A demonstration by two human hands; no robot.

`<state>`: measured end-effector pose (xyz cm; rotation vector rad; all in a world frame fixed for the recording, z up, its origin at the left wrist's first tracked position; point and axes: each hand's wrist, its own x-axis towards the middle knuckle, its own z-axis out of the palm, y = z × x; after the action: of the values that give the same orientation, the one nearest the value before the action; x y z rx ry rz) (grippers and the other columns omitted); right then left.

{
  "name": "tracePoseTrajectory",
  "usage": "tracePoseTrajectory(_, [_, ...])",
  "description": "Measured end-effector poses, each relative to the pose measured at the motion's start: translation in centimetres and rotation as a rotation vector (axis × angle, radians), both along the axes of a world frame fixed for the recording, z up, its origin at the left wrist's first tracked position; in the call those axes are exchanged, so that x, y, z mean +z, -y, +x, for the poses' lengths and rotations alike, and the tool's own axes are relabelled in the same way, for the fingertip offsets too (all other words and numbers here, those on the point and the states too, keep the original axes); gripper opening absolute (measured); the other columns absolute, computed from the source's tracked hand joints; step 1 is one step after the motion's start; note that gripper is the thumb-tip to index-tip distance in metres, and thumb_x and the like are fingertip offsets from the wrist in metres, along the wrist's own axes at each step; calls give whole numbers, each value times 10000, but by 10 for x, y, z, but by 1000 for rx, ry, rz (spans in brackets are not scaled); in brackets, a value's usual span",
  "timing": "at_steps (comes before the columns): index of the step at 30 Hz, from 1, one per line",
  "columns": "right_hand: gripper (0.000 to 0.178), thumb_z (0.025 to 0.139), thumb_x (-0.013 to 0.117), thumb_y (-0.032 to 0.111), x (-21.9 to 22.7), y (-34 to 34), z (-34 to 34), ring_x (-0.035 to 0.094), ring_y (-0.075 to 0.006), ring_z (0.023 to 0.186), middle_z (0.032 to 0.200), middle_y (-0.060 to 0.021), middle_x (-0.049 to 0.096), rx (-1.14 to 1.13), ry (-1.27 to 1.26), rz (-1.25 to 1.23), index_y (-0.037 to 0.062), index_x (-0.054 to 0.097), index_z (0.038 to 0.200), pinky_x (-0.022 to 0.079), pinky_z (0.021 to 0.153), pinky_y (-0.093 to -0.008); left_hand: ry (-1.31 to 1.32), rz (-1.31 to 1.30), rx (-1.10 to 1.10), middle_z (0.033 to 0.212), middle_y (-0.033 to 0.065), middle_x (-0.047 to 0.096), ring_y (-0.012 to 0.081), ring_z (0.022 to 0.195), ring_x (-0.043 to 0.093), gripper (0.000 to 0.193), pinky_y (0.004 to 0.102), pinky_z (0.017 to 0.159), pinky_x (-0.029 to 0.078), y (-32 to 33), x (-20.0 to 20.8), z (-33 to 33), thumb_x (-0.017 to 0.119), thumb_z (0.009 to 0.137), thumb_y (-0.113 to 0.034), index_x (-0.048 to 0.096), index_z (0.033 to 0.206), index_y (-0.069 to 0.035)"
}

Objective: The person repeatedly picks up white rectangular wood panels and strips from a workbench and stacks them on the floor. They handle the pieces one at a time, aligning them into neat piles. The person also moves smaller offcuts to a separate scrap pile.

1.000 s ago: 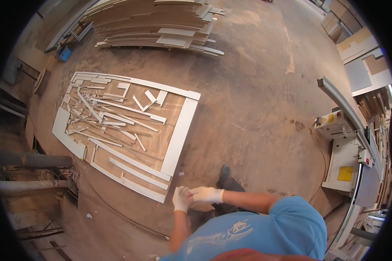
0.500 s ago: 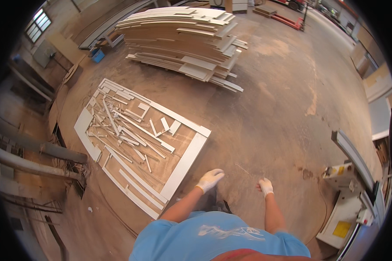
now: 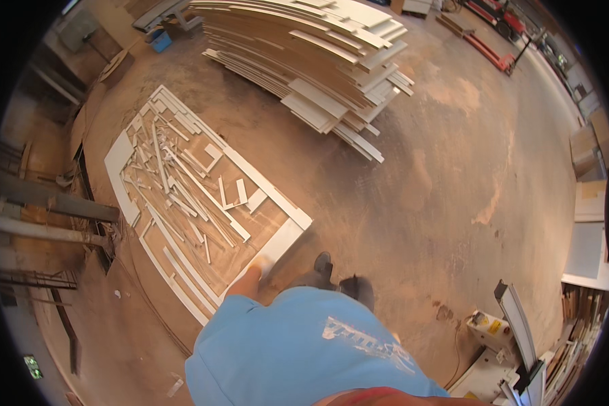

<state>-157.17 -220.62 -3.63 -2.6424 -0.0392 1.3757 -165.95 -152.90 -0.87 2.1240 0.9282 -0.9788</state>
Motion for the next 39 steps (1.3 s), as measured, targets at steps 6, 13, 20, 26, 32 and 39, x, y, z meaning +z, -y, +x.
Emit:
tracePoseTrajectory(6, [195,831,685,159,36,-94,188,680,-205,631,765,-126,726,-433,-144,285,25,703,971,535,560,-376,479,-483,572,1052,93,728,190,916,721,431,340,741,593,9,58,249,628,1041,-300,641,1357,-7])
tracePoseTrajectory(13, [359,881,651,134,55,-202,421,705,-206,769,948,-104,746,-418,-192,326,-6,657,1211,564,653,-379,408,-231,314,1030,102,738,187,868,724,378,330,742,588,4,48,284,637,1010,-275,691,1271,-8])
tracePoseTrajectory(20, [417,873,661,151,59,-329,575,716,-182,841,1014,-91,764,-94,-183,346,-8,652,1258,552,690,-354,126,-151,1202,685,35,527,197,504,500,115,373,447,398,-47,27,182,622,978,-204,651,1014,-99])
tracePoseTrajectory(26, [334,863,675,163,44,-449,619,707,-181,782,952,-113,780,-48,-219,366,-18,689,1143,557,713,-363,-26,-232,1461,720,38,504,192,545,515,22,337,433,359,-101,20,173,557,951,-97,561,932,-108])
tracePoseTrajectory(32, [279,895,675,149,26,-589,610,728,-178,786,968,-75,762,117,-317,256,16,697,1139,570,681,-358,33,-128,1222,728,62,565,213,564,549,118,349,471,406,-256,-63,183,614,959,-191,626,925,-79])
tracePoseTrajectory(39, [165,934,608,173,56,-840,633,723,-204,782,943,-81,737,220,-425,136,82,681,1050,569,669,-360,321,85,1155,726,57,642,188,573,584,271,371,513,470,-493,-61,225,637,974,-277,751,1038,-39])
